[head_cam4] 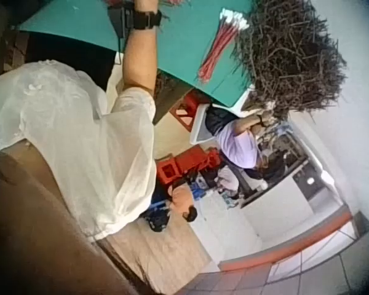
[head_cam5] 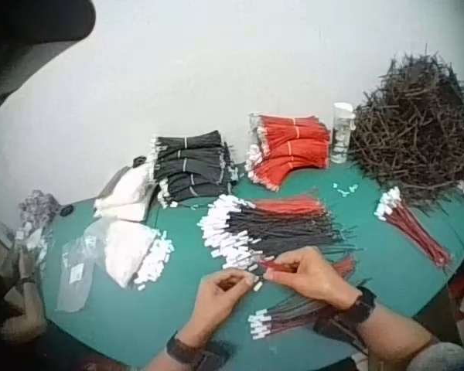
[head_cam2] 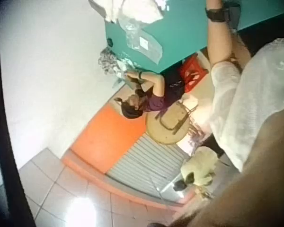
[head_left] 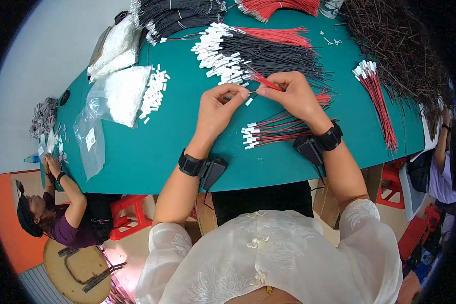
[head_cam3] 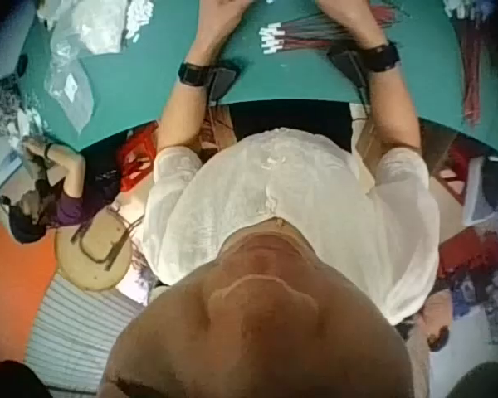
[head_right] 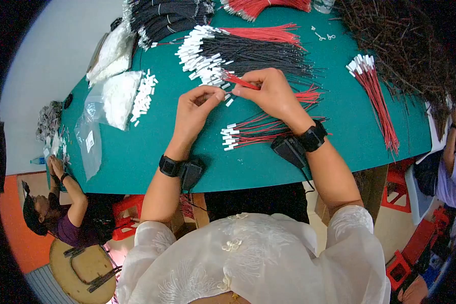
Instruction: The person picks up a white connector and a red wire, inserts the wire into the connector by hand, and then repeats the process with a black wire. The completed wire assembly is then placed onto the table, and the entire process is repeated.
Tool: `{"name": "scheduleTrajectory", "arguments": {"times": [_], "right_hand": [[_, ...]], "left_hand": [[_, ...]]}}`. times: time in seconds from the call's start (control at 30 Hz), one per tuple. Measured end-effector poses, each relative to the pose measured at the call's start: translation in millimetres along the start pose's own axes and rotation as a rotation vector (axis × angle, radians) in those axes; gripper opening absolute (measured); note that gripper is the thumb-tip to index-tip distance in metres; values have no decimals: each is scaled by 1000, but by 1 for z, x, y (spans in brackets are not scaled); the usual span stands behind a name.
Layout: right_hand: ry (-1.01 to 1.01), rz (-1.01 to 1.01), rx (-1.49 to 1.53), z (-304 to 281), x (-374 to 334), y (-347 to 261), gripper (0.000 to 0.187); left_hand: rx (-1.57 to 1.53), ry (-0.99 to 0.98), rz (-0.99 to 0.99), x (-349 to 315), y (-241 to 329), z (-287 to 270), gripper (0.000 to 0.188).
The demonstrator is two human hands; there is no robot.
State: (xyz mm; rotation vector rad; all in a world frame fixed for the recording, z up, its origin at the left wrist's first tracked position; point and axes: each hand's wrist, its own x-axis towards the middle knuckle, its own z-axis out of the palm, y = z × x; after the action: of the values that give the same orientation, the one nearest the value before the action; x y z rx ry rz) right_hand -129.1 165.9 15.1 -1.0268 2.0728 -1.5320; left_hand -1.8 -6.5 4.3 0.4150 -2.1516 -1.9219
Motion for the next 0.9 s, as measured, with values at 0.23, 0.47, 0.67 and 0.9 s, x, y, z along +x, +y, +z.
{"name": "scheduleTrajectory", "arguments": {"times": [0.23,0.47,0.67,0.9], "right_hand": [[-43,52,-53,-1,-2,-6,17],[-16,26,-68,0,-1,0,17],[-21,54,-43,0,-1,-1,16],[-6,24,5,-3,0,2,16]], "left_hand": [[5,-13,-12,1,-2,-2,15],[-14,-17,-9,1,-4,0,16],[-41,-22,-2,1,-3,1,16],[163,35,53,1,-3,3,14]]}}
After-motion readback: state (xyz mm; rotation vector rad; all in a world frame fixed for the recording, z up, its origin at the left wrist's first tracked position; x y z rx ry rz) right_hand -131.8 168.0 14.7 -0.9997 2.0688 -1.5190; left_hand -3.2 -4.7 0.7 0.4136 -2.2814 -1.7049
